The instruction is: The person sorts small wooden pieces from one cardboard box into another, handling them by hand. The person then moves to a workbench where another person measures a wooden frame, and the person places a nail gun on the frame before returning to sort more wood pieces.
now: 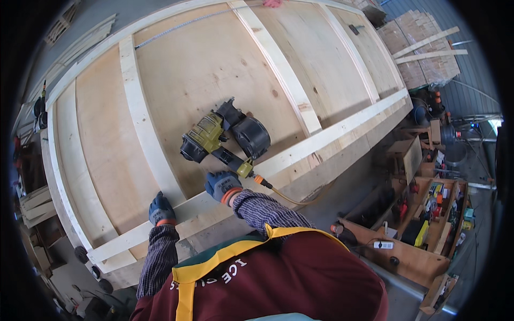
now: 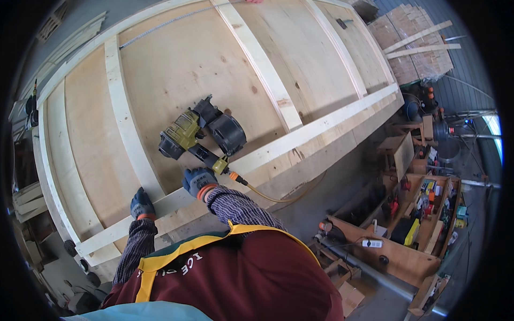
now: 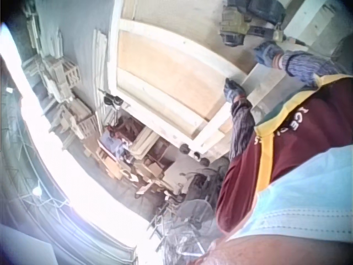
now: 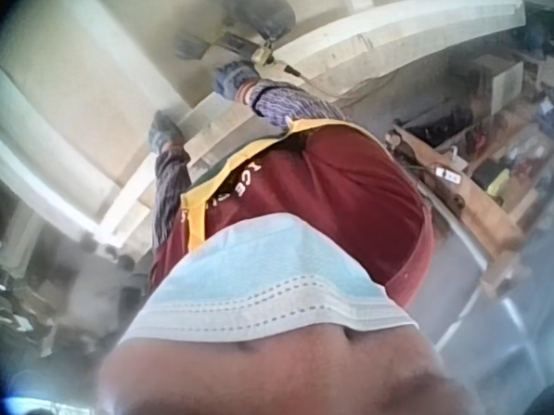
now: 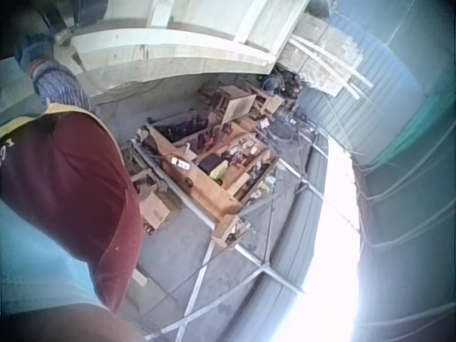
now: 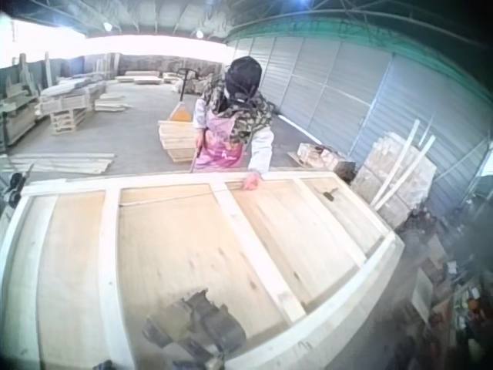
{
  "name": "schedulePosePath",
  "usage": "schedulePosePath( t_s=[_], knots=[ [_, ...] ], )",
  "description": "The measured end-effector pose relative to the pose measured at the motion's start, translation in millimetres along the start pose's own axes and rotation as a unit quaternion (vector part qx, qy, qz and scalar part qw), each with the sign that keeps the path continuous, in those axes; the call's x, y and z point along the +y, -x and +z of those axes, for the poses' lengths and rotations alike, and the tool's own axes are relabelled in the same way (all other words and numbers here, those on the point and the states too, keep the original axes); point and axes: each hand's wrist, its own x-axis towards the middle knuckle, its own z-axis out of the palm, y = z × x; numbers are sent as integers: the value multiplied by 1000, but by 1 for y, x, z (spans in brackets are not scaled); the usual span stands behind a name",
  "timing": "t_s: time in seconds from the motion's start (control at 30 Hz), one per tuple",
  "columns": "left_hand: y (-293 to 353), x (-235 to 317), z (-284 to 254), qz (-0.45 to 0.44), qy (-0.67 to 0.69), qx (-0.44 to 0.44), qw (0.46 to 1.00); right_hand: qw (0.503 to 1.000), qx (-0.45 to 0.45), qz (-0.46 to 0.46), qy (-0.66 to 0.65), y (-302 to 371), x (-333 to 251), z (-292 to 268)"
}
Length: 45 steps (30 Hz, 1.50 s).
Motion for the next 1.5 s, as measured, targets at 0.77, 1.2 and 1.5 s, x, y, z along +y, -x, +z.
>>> schedulePosePath(
  t_s=[0.77,1.2,1.5],
  knots=[
    [7,4,-6,-36,11,35,999,999,28,-36,2,-1,-1,0],
    [11,13,-19,-44,16,35,998,997,29,-63,31,-1,-4,-2],
    [11,12,-20,-47,32,24,998,997,3,-65,41,-3,-2,1]
  ],
)
